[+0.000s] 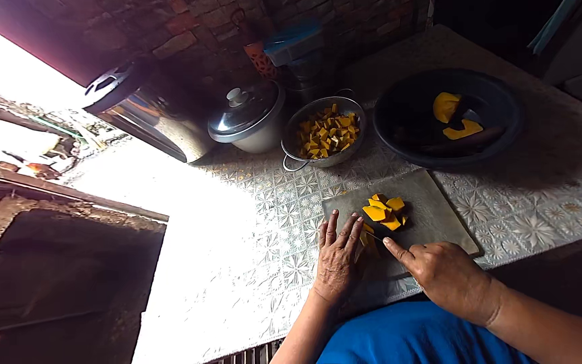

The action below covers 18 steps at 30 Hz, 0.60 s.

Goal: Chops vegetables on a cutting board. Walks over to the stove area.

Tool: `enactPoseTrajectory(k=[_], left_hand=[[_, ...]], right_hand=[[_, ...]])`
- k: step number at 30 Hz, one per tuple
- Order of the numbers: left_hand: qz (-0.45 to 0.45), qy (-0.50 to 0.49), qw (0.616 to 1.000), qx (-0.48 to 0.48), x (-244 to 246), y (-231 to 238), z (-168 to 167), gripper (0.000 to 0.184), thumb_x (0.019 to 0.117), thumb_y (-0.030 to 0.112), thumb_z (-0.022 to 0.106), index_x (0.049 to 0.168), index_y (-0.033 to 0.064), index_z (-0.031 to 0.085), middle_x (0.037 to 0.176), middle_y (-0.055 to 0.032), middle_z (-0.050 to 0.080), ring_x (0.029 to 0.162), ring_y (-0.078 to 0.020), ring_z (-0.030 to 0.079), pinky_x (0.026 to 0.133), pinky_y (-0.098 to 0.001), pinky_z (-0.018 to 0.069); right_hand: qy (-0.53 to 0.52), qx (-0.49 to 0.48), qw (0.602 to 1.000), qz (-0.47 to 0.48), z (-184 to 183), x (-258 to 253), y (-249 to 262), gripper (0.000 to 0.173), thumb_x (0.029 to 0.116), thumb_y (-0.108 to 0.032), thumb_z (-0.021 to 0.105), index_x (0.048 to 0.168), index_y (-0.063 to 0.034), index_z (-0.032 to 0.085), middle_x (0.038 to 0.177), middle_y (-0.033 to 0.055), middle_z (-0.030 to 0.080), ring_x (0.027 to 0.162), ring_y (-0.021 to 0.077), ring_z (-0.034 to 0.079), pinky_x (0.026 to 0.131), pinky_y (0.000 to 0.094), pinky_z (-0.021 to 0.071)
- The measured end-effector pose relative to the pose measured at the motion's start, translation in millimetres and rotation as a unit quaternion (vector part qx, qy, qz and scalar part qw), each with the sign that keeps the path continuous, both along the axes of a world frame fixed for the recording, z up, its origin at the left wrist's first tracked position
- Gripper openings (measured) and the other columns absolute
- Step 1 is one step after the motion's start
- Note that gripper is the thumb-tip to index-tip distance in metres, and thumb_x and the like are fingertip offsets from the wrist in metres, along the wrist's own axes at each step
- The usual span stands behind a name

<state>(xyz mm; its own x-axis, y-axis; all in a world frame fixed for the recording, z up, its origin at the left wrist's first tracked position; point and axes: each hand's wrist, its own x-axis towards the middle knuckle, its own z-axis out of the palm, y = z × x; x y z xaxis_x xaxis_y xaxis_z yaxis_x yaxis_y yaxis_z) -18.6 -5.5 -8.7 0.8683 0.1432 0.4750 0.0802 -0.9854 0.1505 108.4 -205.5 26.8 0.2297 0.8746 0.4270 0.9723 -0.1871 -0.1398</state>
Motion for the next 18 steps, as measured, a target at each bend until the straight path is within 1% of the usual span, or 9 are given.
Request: enactPoseTrajectory(k=[5, 9, 11, 13, 14, 16, 18], left_hand=[[0.017, -0.004, 1.000, 0.015, 1.9, -1.2, -4.1, 0.050, 0.1010, 0.039, 0.051, 0.135, 0.0068, 0.067, 0.136, -0.0091, 0.068, 0.137, -0.0402, 0.054, 0.113, -0.0614, 0.0365], [0.028, 0.012, 0.999, 0.019, 2.3, -2.5, -6.0, 0.053, 0.1032, 0.039, 0.044, 0.137, 0.0039, 0.065, 0.138, -0.0102, 0.067, 0.137, -0.0396, 0.054, 0.113, -0.0619, 0.0367], [0.039, 0.026, 0.999, 0.011, 1.4, -2.3, -12.3, 0.059, 0.1053, 0.043, 0.036, 0.138, 0.0039, 0.065, 0.139, -0.0108, 0.066, 0.138, -0.0424, 0.052, 0.114, -0.0638, 0.0349], [0.048, 0.048, 0.998, 0.002, 2.5, -1.2, -15.1, 0.066, 0.1062, 0.048, 0.028, 0.142, 0.0051, 0.062, 0.143, -0.0108, 0.063, 0.142, -0.0449, 0.047, 0.114, -0.0664, 0.0315], [0.052, 0.056, 0.997, -0.001, 3.7, -1.0, -15.1, 0.068, 0.1060, 0.051, 0.025, 0.143, 0.0054, 0.061, 0.145, -0.0107, 0.061, 0.143, -0.0459, 0.045, 0.115, -0.0669, 0.0303], [0.060, 0.065, 0.996, -0.015, 3.4, -2.4, -16.1, 0.074, 0.1055, 0.055, 0.023, 0.146, 0.0038, 0.057, 0.149, -0.0126, 0.058, 0.145, -0.0482, 0.041, 0.116, -0.0675, 0.0284], [0.064, 0.051, 0.996, -0.019, 3.0, -1.8, -16.4, 0.079, 0.1045, 0.058, 0.023, 0.146, -0.0014, 0.055, 0.150, -0.0180, 0.055, 0.144, -0.0498, 0.041, 0.115, -0.0665, 0.0302]], right_hand=[[0.014, -0.034, 0.999, 0.010, 1.2, 3.5, 3.6, 0.048, 0.0849, -0.002, 0.057, 0.130, -0.0077, 0.072, 0.055, 0.0062, 0.056, 0.043, 0.0226, 0.056, 0.039, 0.0350, 0.0438], [0.039, -0.056, 0.998, 0.016, -0.3, 5.1, 6.3, 0.050, 0.0842, -0.001, 0.059, 0.133, -0.0082, 0.071, 0.058, 0.0077, 0.059, 0.046, 0.0246, 0.059, 0.042, 0.0369, 0.0468], [0.054, -0.084, 0.995, 0.011, -6.1, 3.2, 11.0, 0.052, 0.0839, 0.001, 0.061, 0.135, -0.0082, 0.069, 0.061, 0.0098, 0.062, 0.049, 0.0264, 0.062, 0.044, 0.0392, 0.0496], [0.067, -0.096, 0.993, -0.006, -15.8, 2.8, 16.9, 0.052, 0.0860, -0.001, 0.061, 0.137, -0.0065, 0.067, 0.061, 0.0107, 0.062, 0.050, 0.0281, 0.064, 0.046, 0.0412, 0.0504], [0.071, -0.090, 0.993, -0.017, -20.1, 3.2, 18.7, 0.050, 0.0884, -0.003, 0.061, 0.137, -0.0059, 0.067, 0.060, 0.0110, 0.063, 0.050, 0.0289, 0.063, 0.046, 0.0421, 0.0503], [0.062, -0.073, 0.995, -0.028, -26.4, 1.7, 18.5, 0.048, 0.0896, -0.005, 0.060, 0.137, -0.0061, 0.068, 0.059, 0.0104, 0.062, 0.049, 0.0287, 0.062, 0.045, 0.0411, 0.0492], [0.055, -0.059, 0.996, -0.032, -29.7, 1.4, 17.9, 0.047, 0.0903, -0.007, 0.059, 0.136, -0.0073, 0.068, 0.058, 0.0096, 0.061, 0.048, 0.0279, 0.061, 0.044, 0.0402, 0.0481]])
